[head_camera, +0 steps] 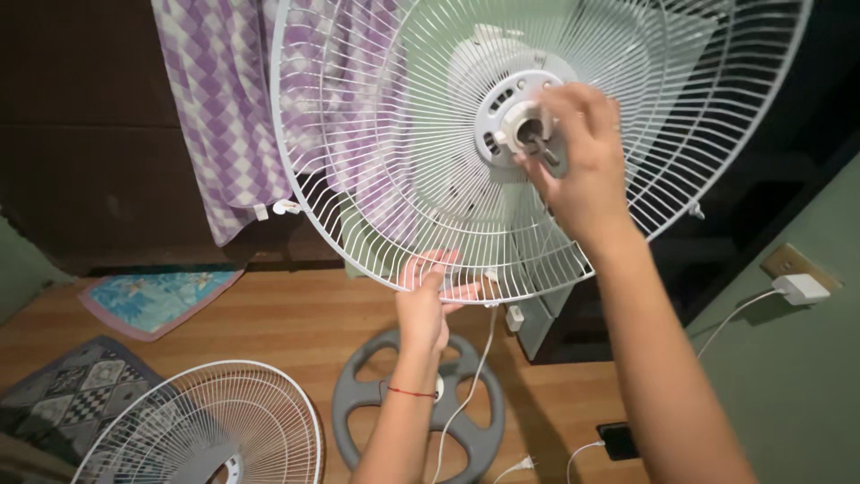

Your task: The person reassembles a standing electric fan by hand. They attach the fan blades to the motor hub, secure the blades with the central cap, and then snap the front and rear wire cages into place. Finally, they plug the fan into a wall outlet.

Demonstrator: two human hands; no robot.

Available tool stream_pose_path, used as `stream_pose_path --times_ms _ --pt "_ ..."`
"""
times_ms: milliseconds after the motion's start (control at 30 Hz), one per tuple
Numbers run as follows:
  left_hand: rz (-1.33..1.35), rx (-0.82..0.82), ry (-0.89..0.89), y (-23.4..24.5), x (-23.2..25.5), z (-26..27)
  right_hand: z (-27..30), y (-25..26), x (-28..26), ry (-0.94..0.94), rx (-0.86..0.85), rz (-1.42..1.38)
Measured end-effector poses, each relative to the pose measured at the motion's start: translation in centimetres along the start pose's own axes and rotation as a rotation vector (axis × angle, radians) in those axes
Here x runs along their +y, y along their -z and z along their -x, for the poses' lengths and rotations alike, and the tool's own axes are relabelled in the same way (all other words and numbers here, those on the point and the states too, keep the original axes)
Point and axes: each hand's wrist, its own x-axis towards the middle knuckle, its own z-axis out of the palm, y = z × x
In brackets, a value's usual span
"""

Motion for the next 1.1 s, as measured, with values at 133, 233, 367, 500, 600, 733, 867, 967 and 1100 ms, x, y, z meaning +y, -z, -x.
stream_pose_path --times_ms 133,233,367,500,600,733,867,967,1100 --pt "0.001 0.017 -0.013 -0.2 -0.4 0.2 0.3 -1.9 0.9 -0.133 -0.024 -0.263" --pt "-0.011 0.016 -0.022 -0.5 -0.8 0.3 0.3 -4.4 0.0 -0.340 0.087 -0.225" --pt "0.021 0.024 -0.069 -0.8 -1.1 0.3 -1.2 -6.0 -2.1 -0.865 0.196 -0.244" --pt "0.019 0.027 -0.023 -0.3 -0.6 0.4 -0.9 -3.1 -2.8 -0.930 -0.098 -0.250" --pt "0.009 0.011 -0.014 -0.3 -0.5 0.0 0.3 -0.3 -2.5 -0.387 -0.128 -0.144" --pt "0.007 0.016 -0.023 -0.4 -0.6 -0.1 0.1 0.4 -1.0 -0.300 -0.150 -0.087" --pt "0.040 0.012 -0.024 -0.3 -0.8 -0.3 -1.1 -0.6 0.3 -0.128 -0.193 -0.263" --pt "-0.009 0.020 -0.065 -0.5 -1.2 -0.3 -1.2 -0.9 0.7 -0.106 -0.215 -0.270" --pt "0.042 0.032 -0.024 -1.0 -1.1 -0.5 -1.4 -1.3 1.2 -0.073 -0.165 -0.245"
